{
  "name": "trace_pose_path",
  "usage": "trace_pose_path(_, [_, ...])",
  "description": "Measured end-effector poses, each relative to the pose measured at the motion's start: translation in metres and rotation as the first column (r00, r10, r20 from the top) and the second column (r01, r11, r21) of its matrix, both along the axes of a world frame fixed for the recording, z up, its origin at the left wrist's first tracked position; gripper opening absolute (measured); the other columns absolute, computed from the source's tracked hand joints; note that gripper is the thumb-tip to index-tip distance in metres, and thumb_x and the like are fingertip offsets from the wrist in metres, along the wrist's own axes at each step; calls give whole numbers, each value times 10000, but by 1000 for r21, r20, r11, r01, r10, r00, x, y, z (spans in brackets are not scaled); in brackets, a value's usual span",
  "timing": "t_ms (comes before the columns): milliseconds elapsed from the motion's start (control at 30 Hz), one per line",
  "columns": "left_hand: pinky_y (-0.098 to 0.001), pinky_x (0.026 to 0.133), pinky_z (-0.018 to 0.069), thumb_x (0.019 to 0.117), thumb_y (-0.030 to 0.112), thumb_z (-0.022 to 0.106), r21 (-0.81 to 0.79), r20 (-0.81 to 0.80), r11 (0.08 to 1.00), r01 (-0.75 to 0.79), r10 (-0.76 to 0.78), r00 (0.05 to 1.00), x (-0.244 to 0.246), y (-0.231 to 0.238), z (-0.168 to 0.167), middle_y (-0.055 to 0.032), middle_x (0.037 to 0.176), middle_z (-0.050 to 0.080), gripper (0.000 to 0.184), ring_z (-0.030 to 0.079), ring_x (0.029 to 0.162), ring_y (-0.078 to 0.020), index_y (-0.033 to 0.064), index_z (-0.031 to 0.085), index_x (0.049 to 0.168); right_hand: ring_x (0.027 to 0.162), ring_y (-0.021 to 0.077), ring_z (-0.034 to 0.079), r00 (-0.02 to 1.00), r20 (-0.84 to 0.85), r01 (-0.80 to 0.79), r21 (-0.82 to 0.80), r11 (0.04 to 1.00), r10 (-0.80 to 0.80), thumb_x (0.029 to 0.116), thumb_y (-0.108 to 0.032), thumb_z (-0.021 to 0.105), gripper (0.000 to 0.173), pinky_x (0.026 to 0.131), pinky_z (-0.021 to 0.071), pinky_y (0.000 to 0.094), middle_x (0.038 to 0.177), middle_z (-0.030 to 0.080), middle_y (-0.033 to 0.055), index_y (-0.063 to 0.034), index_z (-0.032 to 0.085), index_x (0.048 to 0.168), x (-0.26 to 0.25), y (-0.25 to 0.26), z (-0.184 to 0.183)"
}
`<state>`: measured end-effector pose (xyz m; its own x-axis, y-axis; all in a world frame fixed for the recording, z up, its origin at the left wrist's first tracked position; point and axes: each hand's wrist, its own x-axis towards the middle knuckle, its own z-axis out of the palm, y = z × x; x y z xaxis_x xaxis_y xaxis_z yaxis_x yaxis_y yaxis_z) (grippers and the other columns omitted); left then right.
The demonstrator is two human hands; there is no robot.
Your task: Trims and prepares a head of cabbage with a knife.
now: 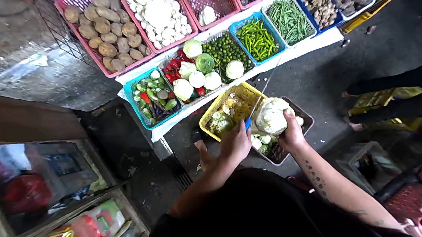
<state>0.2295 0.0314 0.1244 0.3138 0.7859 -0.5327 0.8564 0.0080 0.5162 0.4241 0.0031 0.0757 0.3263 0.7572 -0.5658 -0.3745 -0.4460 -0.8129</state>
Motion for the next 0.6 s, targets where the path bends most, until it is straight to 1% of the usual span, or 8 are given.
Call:
trace_pose_path(33, [-543,797,584,1100,412,426,77,59,996,-40,36,998,-3,0,11,-169,1070,715,475,724,934,-343,63,508,1410,1060,247,684,999,-37,-3,26,1000,4,894,-685,605,849,825,608,442,1263,646,109,-203,315,1529,0,-4,0])
trace_pose_path(100, [-519,699,592,1086,370,487,262,213,954,-146,90,973,-10,7,29,-160,966,711,445,722,810,-324,27,535,1365,1078,226,680,991,-136,2,116,993,13,761,-780,680,936,863,604,448,1232,663,83,-191,433,1445,2,-2,2])
trace_pose_path(200, [-465,604,587,1067,324,535,398,380,879,-263,103,919,-23,8,41,-119,884,698,415,700,702,-262,18,535,1346,1080,245,679,953,-300,17,227,974,53,666,-837,711,974,875,592,490,1201,676,92,-201,510,1376,10,-7,3])
trace_pose_path(267, [-452,584,578,1067,336,531,415,405,864,-285,105,908,-29,3,41,-100,852,687,413,690,683,-247,37,527,1353,1055,229,689,930,-353,3,286,958,102,656,-850,703,930,862,595,475,1162,696,76,-222,567,1328,14,-10,7])
trace_pose_path(333, [-453,582,574,1064,339,531,403,401,867,-292,119,908,-29,-6,38,-93,833,684,411,685,675,-246,45,536,1351,1061,223,687,915,-379,-8,332,943,141,684,-836,694,887,881,589,471,1157,698,73,-221,586,1314,17,-11,11])
trace_pose_path(433, [-444,628,589,1053,315,543,386,403,879,-280,113,908,-23,-23,40,-96,857,698,389,698,707,-235,32,561,1320,1079,229,682,916,-376,-8,340,940,143,694,-828,695,887,894,586,478,1175,693,79,-217,572,1327,17,-9,15])
trace_pose_path(500, [-423,643,593,1045,304,553,418,418,868,-267,78,905,-18,-32,40,-96,891,712,383,708,729,-218,28,577,1309,1095,235,677,917,-378,2,326,945,128,689,-831,697,908,901,583,482,1195,686,83,-221,558,1347,16,-9,14])
trace_pose_path(600, [-421,680,604,1051,310,549,409,427,873,-266,74,901,-16,-39,35,-102,936,729,402,722,772,-217,25,579,1332,1103,248,671,922,-377,27,298,954,91,705,-822,691,908,905,578,494,1208,675,91,-213,535,1360,14,-12,12])
